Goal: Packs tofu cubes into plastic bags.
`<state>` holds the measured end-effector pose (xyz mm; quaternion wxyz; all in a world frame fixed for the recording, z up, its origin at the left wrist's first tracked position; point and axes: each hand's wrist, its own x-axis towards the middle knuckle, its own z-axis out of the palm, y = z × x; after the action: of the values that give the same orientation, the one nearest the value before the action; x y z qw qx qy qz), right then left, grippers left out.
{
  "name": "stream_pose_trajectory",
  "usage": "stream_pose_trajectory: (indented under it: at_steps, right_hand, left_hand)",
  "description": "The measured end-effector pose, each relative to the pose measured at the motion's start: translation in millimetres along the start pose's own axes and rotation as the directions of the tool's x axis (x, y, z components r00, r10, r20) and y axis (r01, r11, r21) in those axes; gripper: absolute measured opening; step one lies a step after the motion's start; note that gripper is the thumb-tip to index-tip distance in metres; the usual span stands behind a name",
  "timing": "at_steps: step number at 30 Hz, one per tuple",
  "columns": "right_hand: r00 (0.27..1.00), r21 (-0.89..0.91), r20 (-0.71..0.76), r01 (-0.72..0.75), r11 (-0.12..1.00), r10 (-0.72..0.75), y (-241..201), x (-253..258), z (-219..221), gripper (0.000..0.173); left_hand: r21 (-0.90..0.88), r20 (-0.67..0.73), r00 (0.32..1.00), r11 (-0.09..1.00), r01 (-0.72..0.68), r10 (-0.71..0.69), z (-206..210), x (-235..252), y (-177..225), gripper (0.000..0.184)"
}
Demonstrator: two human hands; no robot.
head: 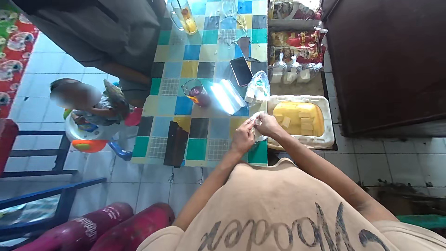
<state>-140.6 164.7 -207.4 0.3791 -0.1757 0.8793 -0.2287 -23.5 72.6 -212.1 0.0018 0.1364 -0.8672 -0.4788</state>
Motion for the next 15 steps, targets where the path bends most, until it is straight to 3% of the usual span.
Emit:
stream_pose_trajectory:
  at_steps: [5, 12, 15]
  right_hand:
    - [0.995, -0.043, -0.010, -0.104, 0.994, 0.104, -10, -6, 2, 0.039]
    - [0.991, -0.075, 0.083, -0.102, 0.992, 0.108, -11, -6, 5, 0.050]
    - [0.991, -0.105, -0.119, 0.043, 0.994, -0.056, -3, -26, 18, 0.042]
  left_hand:
    - [-0.046, -0.029, 0.999, 0.999, -0.020, 0.019, 5, 1, -7, 0.042]
    - [-0.056, -0.068, 0.997, 0.997, -0.052, 0.049, 8, -1, -12, 0.035]
    - [-0.054, -0.056, 0.998, 0.998, -0.025, 0.022, 7, -3, -14, 0.045]
